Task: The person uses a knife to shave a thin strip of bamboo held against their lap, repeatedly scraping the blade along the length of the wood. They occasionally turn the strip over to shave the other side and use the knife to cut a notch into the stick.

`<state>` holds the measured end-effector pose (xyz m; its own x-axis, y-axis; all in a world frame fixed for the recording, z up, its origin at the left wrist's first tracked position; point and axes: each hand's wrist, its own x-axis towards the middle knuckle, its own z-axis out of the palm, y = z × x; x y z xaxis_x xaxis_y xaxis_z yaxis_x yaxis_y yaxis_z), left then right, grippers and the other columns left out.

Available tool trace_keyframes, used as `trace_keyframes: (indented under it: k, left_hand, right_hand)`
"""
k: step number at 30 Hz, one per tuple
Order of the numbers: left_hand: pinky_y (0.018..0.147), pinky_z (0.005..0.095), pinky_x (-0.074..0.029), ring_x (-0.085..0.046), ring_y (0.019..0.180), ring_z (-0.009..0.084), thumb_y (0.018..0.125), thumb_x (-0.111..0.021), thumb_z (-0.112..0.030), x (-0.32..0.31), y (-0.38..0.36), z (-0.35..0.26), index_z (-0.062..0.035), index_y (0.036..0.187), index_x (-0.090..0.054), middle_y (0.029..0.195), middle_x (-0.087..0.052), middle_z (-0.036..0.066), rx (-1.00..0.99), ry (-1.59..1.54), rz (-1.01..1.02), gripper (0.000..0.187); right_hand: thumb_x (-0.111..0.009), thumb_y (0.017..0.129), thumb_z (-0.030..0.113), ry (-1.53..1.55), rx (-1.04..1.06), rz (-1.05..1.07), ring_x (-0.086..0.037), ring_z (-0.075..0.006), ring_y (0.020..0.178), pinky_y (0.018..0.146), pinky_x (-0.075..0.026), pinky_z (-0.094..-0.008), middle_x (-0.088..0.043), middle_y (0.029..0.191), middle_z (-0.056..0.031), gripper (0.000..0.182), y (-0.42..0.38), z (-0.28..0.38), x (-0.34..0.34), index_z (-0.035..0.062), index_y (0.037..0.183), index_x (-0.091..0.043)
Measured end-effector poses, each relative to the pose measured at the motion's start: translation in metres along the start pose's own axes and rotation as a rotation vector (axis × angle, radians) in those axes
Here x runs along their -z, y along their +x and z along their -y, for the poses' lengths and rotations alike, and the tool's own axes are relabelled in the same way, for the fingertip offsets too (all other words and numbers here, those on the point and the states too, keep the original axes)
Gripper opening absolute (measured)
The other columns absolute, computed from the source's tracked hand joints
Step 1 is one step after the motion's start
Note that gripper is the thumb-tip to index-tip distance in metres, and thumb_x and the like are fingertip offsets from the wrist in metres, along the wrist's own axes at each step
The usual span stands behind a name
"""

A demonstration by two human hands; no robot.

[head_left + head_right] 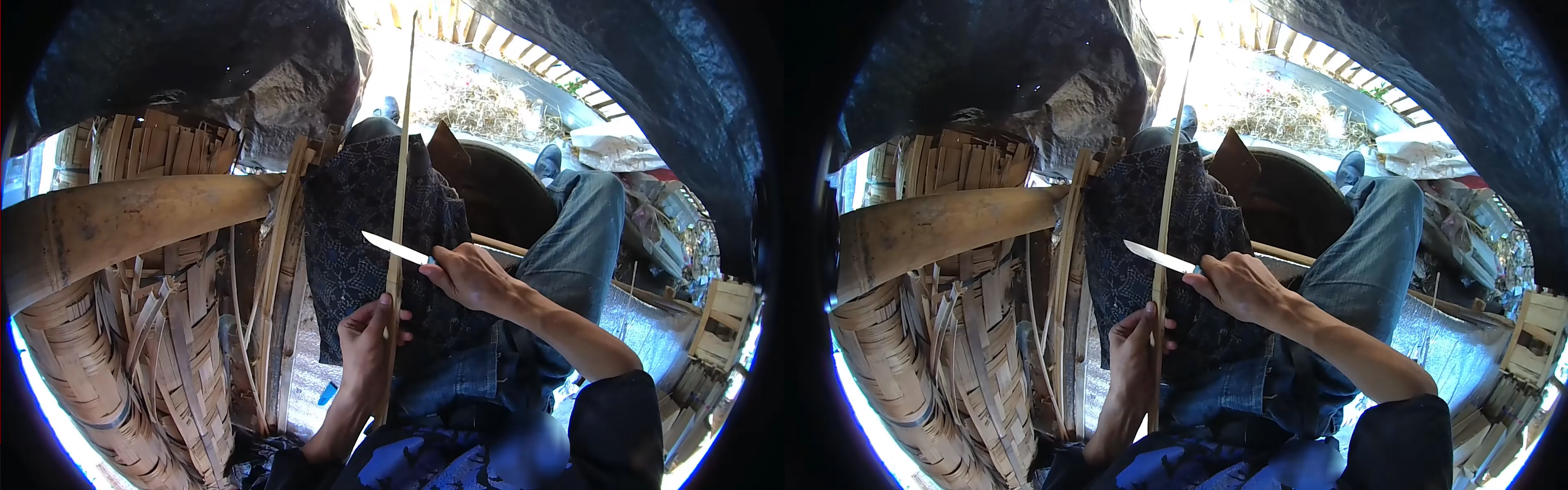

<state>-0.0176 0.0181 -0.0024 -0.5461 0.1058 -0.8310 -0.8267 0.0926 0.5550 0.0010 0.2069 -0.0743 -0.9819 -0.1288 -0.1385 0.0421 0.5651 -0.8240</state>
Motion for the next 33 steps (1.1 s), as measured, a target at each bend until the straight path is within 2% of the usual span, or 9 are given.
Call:
trace_keyframes:
  k: [13, 15, 17, 19, 21, 22, 27, 30, 33]
  left_hand:
    - [0.048, 0.0216, -0.048, -0.059, 0.050, 0.0122, 0.091, -0.060, -0.026, -0.001, 0.000, 0.005, -0.0019, 0.086, -0.065, 0.073, -0.066, 0.009, 0.015, -0.042, -0.015, 0.025]
    - [0.048, 0.0216, -0.049, -0.059, 0.050, 0.0125, 0.091, -0.060, -0.026, -0.002, -0.001, 0.005, -0.0018, 0.086, -0.065, 0.074, -0.066, 0.009, 0.021, -0.056, -0.023, 0.025]
    - [0.048, 0.0216, -0.049, -0.059, 0.050, 0.0128, 0.091, -0.060, -0.025, -0.001, -0.001, 0.005, -0.0018, 0.085, -0.065, 0.074, -0.066, 0.010, 0.026, -0.070, -0.024, 0.025]
    - [0.050, 0.0226, -0.049, -0.059, 0.050, 0.0129, 0.091, -0.060, -0.024, 0.002, 0.000, 0.004, -0.0018, 0.087, -0.065, 0.074, -0.066, 0.010, 0.044, -0.098, -0.010, 0.023]
    - [0.052, 0.0226, -0.048, -0.059, 0.052, 0.0127, 0.092, -0.059, -0.023, 0.000, 0.000, 0.001, -0.0016, 0.089, -0.065, 0.075, -0.066, 0.009, 0.039, -0.106, 0.007, 0.022]
    - [0.053, 0.0227, -0.048, -0.059, 0.054, 0.0126, 0.092, -0.058, -0.023, 0.000, 0.000, 0.000, -0.0015, 0.092, -0.064, 0.076, -0.066, 0.009, 0.041, -0.113, 0.026, 0.022]
    - [0.066, 0.0260, -0.047, -0.057, 0.072, 0.0136, 0.097, -0.048, -0.026, 0.019, -0.001, -0.012, -0.0006, 0.113, -0.054, 0.087, -0.060, 0.005, 0.172, -0.231, 0.153, 0.031]
    - [0.077, 0.0334, -0.042, -0.045, 0.085, 0.0167, 0.099, -0.039, -0.034, 0.029, -0.001, -0.019, -0.0034, 0.122, -0.045, 0.091, -0.047, 0.005, 0.379, -0.644, 0.533, 0.039]
    - [0.073, 0.0311, -0.043, -0.048, 0.081, 0.0161, 0.099, -0.041, -0.032, 0.032, 0.002, -0.009, -0.0047, 0.118, -0.049, 0.093, -0.051, 0.005, 0.299, -0.540, 0.480, 0.034]
  right_hand:
    - [-0.047, 0.097, 0.024, -0.013, -0.105, -0.181, -0.047, -0.0395, 0.046, 0.044, -0.036, -0.0427, -0.045, 0.053, -0.0232, 0.039, 0.064, -0.038, 0.024, -0.0017, 0.068, -0.049]
    - [-0.043, 0.098, 0.021, -0.034, -0.186, -0.081, -0.044, -0.0272, 0.038, 0.043, -0.035, -0.0421, -0.046, 0.049, -0.0187, 0.037, 0.085, -0.050, 0.040, -0.0010, 0.069, -0.051]
    - [-0.040, 0.100, 0.024, -0.464, 0.010, -0.130, -0.048, -0.0243, 0.040, 0.043, -0.039, -0.0424, -0.054, 0.056, -0.0174, 0.039, 0.112, -0.115, 0.035, -0.0016, 0.073, -0.053]
    - [-0.032, 0.102, 0.031, -0.150, -0.399, -0.134, -0.054, -0.0253, 0.050, 0.052, -0.047, -0.0433, -0.059, 0.067, -0.0177, 0.047, 0.140, -0.103, 0.074, -0.0022, 0.077, -0.053]
    - [-0.026, 0.102, 0.039, -0.094, -0.388, -0.401, -0.046, -0.0145, 0.045, 0.043, -0.041, -0.0317, -0.044, 0.053, -0.0092, 0.053, 0.150, -0.113, 0.087, -0.0018, 0.087, -0.058]
    - [-0.022, 0.100, 0.047, -0.135, -0.287, -0.606, -0.052, -0.0190, 0.055, 0.057, -0.045, -0.0380, -0.044, 0.054, -0.0116, 0.062, 0.144, -0.101, 0.089, -0.0026, 0.079, -0.054]
    - [-0.022, 0.100, 0.047, 0.135, -0.309, -0.312, -0.042, -0.0182, 0.053, 0.055, -0.038, -0.0376, -0.040, 0.055, -0.0084, 0.058, 0.063, -0.035, 0.085, 0.0011, 0.072, -0.042]
    - [-0.023, 0.101, 0.045, 0.301, -0.278, -0.305, -0.035, -0.0155, 0.053, 0.053, -0.034, -0.0349, -0.037, 0.056, -0.0063, 0.054, 0.028, -0.019, 0.070, 0.0019, 0.072, -0.039]
    - [-0.029, 0.101, 0.038, 0.326, -0.221, -0.335, -0.037, -0.0172, 0.049, 0.049, -0.033, -0.0343, -0.039, 0.056, -0.0072, 0.050, 0.007, -0.007, 0.065, 0.0012, 0.071, -0.042]
